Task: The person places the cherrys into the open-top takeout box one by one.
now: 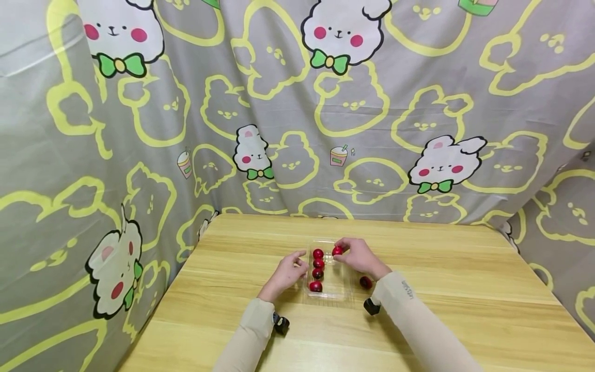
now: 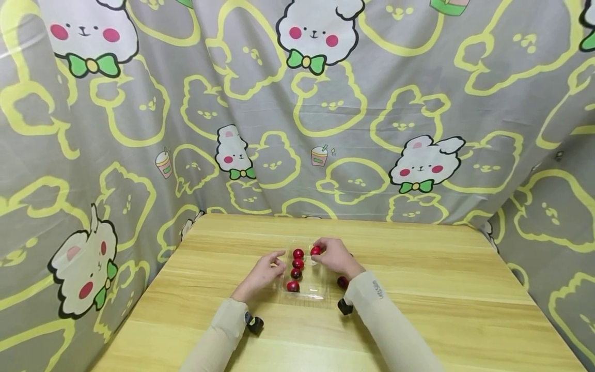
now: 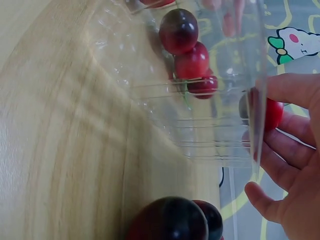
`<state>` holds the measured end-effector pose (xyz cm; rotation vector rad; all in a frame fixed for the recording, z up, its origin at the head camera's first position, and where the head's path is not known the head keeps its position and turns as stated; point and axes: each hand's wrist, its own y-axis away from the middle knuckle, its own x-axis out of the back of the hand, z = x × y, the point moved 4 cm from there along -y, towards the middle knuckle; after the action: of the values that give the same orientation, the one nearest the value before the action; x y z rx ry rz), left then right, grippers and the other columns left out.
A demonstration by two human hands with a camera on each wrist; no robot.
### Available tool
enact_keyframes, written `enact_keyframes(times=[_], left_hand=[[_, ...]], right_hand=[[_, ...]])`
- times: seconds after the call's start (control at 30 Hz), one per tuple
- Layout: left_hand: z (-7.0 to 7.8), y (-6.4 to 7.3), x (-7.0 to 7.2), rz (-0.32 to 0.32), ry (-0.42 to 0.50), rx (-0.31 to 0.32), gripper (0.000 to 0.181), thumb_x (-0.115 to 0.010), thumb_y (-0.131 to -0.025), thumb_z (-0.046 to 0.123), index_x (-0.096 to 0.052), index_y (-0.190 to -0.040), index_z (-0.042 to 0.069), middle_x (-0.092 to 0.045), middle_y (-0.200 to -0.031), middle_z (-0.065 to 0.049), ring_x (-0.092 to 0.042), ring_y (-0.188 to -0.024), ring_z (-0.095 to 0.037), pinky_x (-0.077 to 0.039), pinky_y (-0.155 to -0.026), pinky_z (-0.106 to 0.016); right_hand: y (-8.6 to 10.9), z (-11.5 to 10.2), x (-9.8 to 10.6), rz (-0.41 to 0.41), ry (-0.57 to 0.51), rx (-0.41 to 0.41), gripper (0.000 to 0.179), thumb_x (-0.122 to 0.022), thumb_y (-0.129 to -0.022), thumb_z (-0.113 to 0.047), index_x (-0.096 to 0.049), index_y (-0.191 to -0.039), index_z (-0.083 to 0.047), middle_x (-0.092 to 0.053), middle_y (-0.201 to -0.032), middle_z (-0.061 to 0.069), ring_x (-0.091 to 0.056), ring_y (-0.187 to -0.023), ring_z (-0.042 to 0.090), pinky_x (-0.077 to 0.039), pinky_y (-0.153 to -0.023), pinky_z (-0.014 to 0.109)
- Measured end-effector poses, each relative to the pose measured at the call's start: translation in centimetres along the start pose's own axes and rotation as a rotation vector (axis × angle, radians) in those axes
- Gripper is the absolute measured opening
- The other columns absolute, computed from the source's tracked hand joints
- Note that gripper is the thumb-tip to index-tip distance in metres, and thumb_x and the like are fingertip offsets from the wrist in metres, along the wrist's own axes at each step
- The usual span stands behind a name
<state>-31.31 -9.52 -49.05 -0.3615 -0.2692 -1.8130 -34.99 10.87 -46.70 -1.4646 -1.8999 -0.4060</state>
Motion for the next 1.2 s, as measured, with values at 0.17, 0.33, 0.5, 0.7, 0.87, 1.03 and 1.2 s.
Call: enact_keyframes(times=[0.17, 0.33, 0.5, 0.7, 0.87, 1.03, 1.2], left_hand=[[-0.2, 0.0, 0.0, -0.001, -0.004, 0.005, 0.048, -0.053, -0.087, 0.008, -0.037, -0.131, 0.001, -0.054, -0.083, -0.008, -0.06, -0.069, -0.025, -0.05, -0.061, -0.035], [-0.2, 0.0, 0.0, 0.001, -0.006, 0.001, 0.048, -0.053, -0.087, 0.008, -0.037, -0.131, 0.0, -0.054, -0.083, -0.008, -0.06, -0.069, -0.024, -0.05, -0.061, -0.035], [-0.1, 0.1, 0.1, -0.005, -0.01, -0.016, 0.048, -0.053, -0.087, 0.008, -0.036, -0.131, -0.001, -0.054, -0.083, -0.009, -0.06, -0.069, -0.024, -0.05, -0.059, -0.032], [-0.2, 0.0, 0.0, -0.01, -0.013, -0.061, 0.048, -0.053, -0.087, 0.008, -0.037, -0.13, -0.004, -0.054, -0.081, -0.007, -0.06, -0.066, -0.02, -0.05, -0.057, -0.028], [-0.1, 0.0, 0.0, -0.016, -0.003, -0.048, 0.048, -0.053, -0.087, 0.008, -0.037, -0.13, -0.003, -0.053, -0.082, -0.008, -0.06, -0.067, -0.021, -0.05, -0.058, -0.029], [0.7, 0.5, 0.1, -0.019, 0.025, -0.026, 0.047, -0.053, -0.087, 0.005, -0.036, -0.13, -0.003, -0.054, -0.085, -0.013, -0.06, -0.07, -0.029, -0.051, -0.062, -0.037], [2.9, 1.7, 0.3, -0.031, 0.044, -0.021, 0.046, -0.05, -0.087, 0.0, -0.033, -0.13, -0.008, -0.053, -0.089, -0.022, -0.057, -0.076, -0.04, -0.048, -0.069, -0.048]], right_hand=[[-0.2, 0.3, -0.5, -0.008, -0.004, -0.015, 0.035, -0.07, -0.074, -0.021, -0.061, -0.104, -0.006, -0.058, -0.083, -0.005, -0.054, -0.079, 0.012, -0.044, -0.071, 0.031], [-0.3, 0.1, -0.9, -0.015, 0.008, -0.012, 0.036, -0.068, -0.076, -0.021, -0.06, -0.107, -0.004, -0.059, -0.083, -0.004, -0.054, -0.077, 0.012, -0.045, -0.069, 0.031], [-0.6, -0.1, -1.2, -0.005, 0.039, 0.006, 0.035, -0.068, -0.077, -0.021, -0.06, -0.107, -0.004, -0.06, -0.087, -0.003, -0.055, -0.078, 0.011, -0.046, -0.067, 0.028], [-1.1, 0.1, -1.5, 0.007, 0.051, 0.006, 0.033, -0.069, -0.076, -0.021, -0.063, -0.104, -0.006, -0.058, -0.094, 0.001, -0.055, -0.078, 0.012, -0.047, -0.063, 0.024], [-1.3, 0.1, -1.9, 0.021, 0.079, 0.021, 0.034, -0.071, -0.074, -0.02, -0.064, -0.102, -0.004, -0.055, -0.09, 0.002, -0.055, -0.076, 0.013, -0.047, -0.063, 0.024], [-1.4, 0.2, -2.2, 0.014, 0.138, 0.022, 0.032, -0.072, -0.073, -0.021, -0.065, -0.1, -0.005, -0.054, -0.088, 0.001, -0.054, -0.076, 0.014, -0.046, -0.065, 0.024], [-1.5, 0.3, -2.5, -0.035, 0.144, 0.03, 0.032, -0.071, -0.074, -0.019, -0.064, -0.101, -0.005, -0.056, -0.091, 0.001, -0.054, -0.074, 0.011, -0.047, -0.063, 0.023]])
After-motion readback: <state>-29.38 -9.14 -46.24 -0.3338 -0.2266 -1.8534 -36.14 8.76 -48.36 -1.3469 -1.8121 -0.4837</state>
